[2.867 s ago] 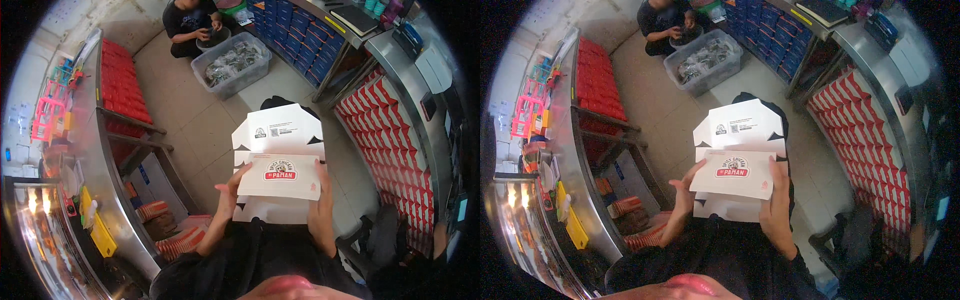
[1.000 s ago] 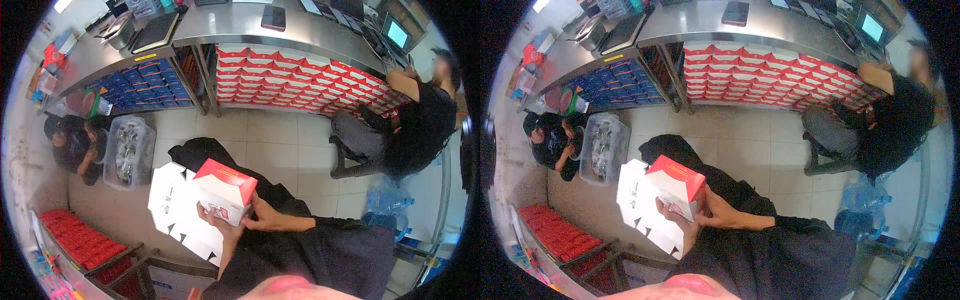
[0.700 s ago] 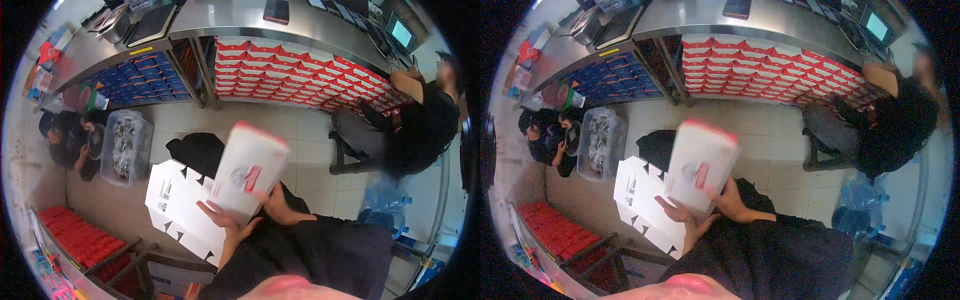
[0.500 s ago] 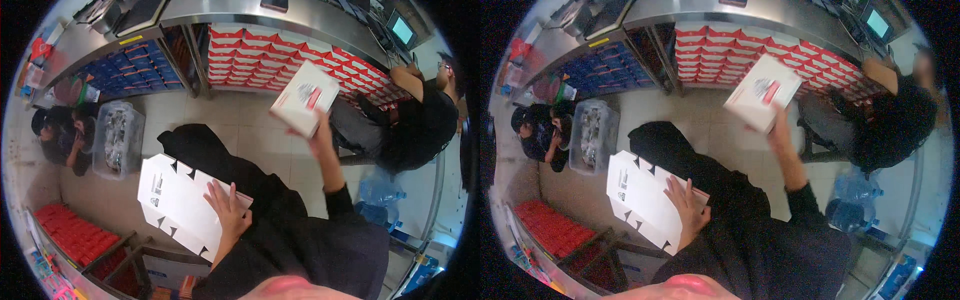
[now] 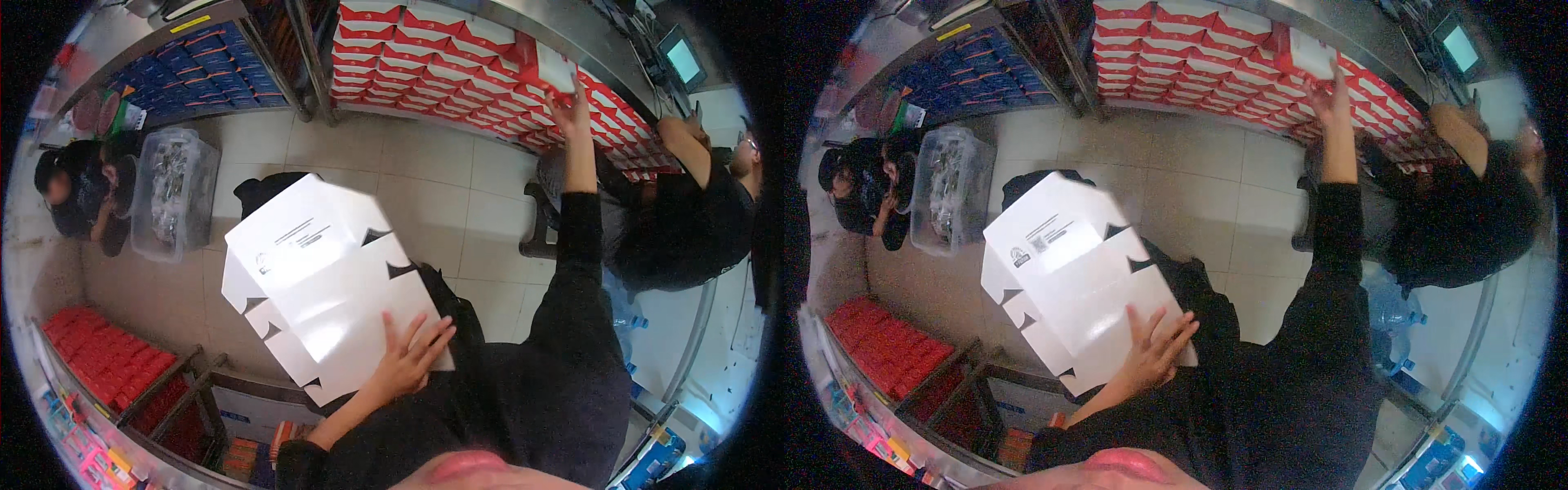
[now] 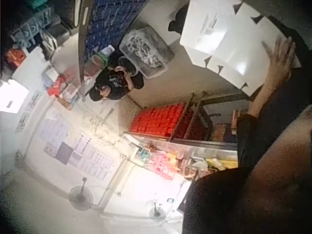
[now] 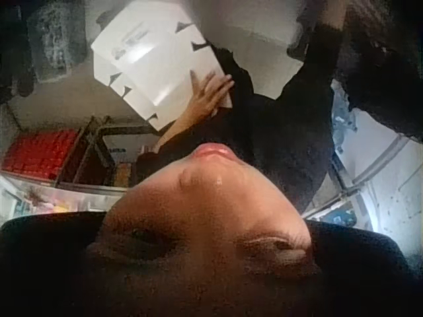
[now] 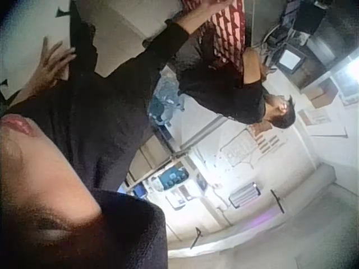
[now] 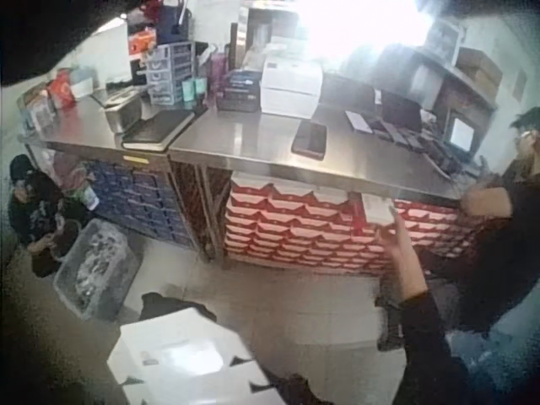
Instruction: The person folds flat cardboard sheets into takeout food boxes and stacks them on a counter.
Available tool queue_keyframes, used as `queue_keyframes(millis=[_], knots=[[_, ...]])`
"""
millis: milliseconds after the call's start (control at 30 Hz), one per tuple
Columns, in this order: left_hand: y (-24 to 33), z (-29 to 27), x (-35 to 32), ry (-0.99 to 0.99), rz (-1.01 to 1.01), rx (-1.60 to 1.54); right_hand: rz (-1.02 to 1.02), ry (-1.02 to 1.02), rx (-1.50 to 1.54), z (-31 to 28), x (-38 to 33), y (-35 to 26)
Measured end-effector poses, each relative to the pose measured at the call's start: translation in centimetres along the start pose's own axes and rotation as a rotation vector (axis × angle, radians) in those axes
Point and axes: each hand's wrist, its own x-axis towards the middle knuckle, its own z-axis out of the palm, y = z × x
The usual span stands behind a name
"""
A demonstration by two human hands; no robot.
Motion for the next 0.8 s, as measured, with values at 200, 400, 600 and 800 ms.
queue_keyframes(millis=[200, 400, 600, 800], knots=[[-1.2, 2.9, 3.7, 0.285, -0.388, 0.178, -0.093, 0.143, 0.229, -0.6, 8.9, -1.6], [-1.1, -0.2, 8.5, 0.493, -0.705, 0.117, 0.011, 0.254, 0.294, -0.3, 13.6, -0.5], [-2.3, -1.1, 7.2, 0.588, -0.565, -0.27, 0.308, 0.252, 0.27, -0.6, 13.2, -1.6], [-0.6, -3.6, 3.4, 0.585, -0.844, -0.608, 0.287, -0.468, -0.211, 9.9, -16.3, 8.7]])
